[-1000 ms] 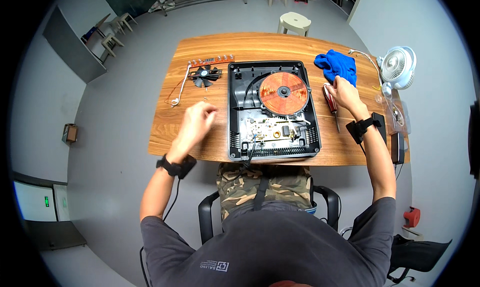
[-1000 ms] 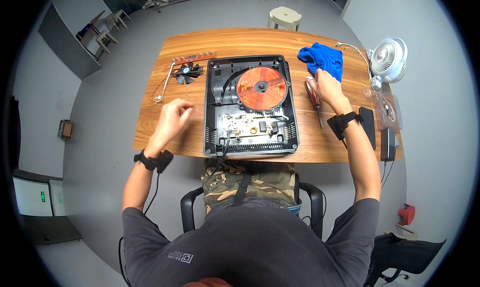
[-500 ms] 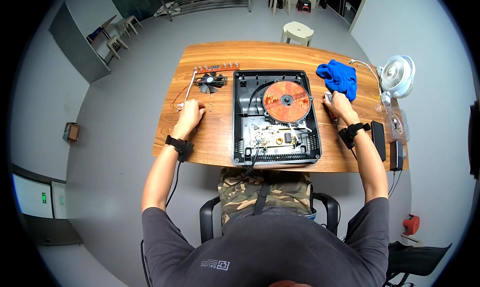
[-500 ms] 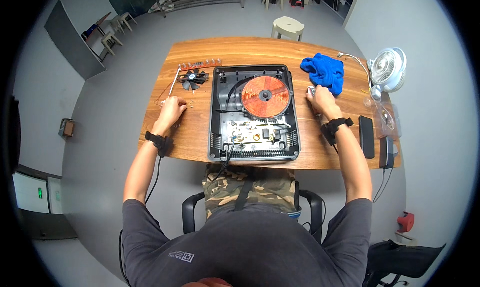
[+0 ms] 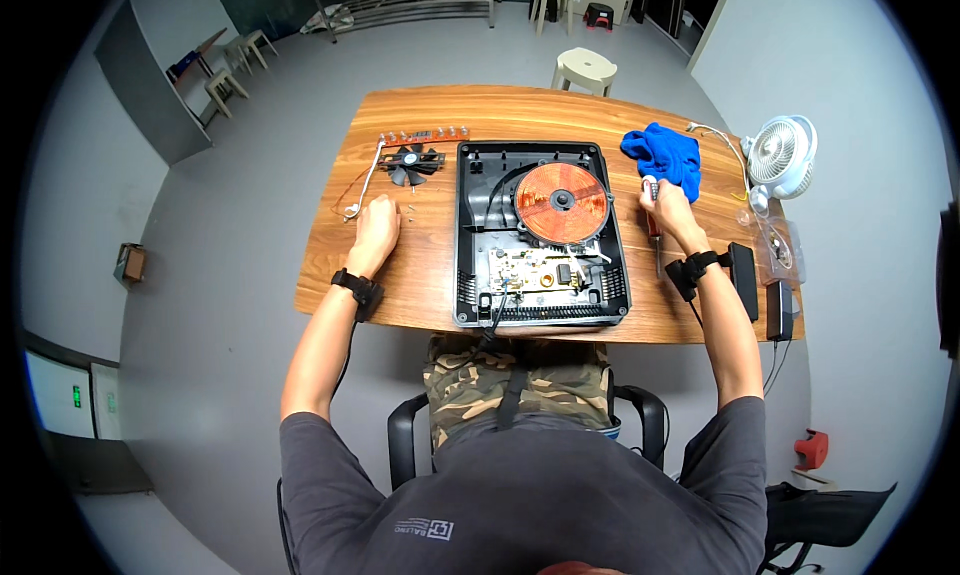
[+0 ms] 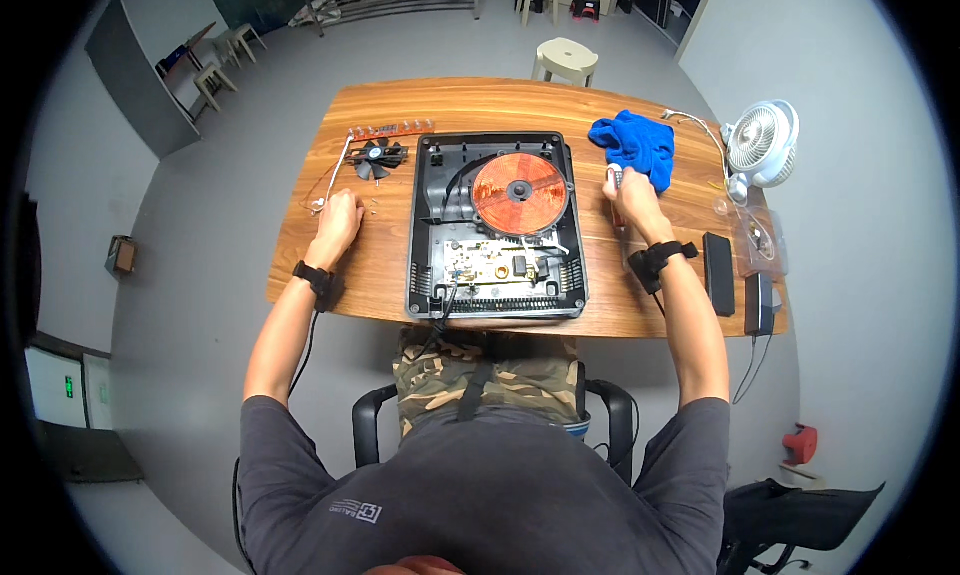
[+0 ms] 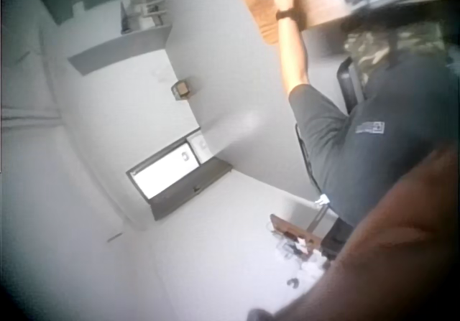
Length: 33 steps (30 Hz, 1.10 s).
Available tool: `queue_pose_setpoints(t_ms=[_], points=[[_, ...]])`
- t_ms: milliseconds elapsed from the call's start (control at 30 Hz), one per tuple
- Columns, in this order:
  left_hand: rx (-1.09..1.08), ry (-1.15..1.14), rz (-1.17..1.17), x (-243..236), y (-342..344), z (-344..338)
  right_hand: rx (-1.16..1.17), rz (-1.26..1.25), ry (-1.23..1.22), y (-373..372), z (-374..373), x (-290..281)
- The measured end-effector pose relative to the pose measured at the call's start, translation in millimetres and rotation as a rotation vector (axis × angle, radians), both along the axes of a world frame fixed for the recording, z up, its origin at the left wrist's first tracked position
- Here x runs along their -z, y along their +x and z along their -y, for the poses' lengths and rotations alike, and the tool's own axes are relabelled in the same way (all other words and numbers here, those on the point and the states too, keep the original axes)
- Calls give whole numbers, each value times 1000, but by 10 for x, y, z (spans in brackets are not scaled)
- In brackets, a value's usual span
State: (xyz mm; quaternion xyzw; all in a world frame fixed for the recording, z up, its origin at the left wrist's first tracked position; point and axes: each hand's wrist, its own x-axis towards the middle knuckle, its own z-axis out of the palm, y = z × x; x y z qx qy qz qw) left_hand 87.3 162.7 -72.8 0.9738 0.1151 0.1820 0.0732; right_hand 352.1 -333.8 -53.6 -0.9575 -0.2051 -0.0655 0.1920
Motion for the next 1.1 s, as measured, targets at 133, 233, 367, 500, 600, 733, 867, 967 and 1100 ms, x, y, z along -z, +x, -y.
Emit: queue_pose_setpoints(t_ms=[133, 233, 367, 500, 600, 733, 867, 967, 1100], points=[[-79, -55, -37, -138, -21, 96, -22, 43, 162, -17, -6, -429], [-84, -157, 33, -323, -44, 96, -56, 102, 260, -164, -143, -971], [66, -354, 97, -609, -61, 351, -117, 118, 403, -428, -481, -1432], [234, -561, 49, -814, -169, 919, -348, 1, 644, -745, -902, -1486], [357, -568, 27, -899, -237, 1192, -523, -125, 798, -988, -1142, -1430], [397, -609, -31, -833, -267, 1334, -546, -53, 777, -1366, -1358, -1514], [416, -847, -184, -777, -291, 1358, -606, -60, 834, -1500, -1465, -1484], [431, -864, -189, -739, -307, 1376, -632, -36, 806, -1548, -1486, -1483], [484, -829, -114, -644, -290, 1405, -681, -36, 804, -1591, -1490, -1403]])
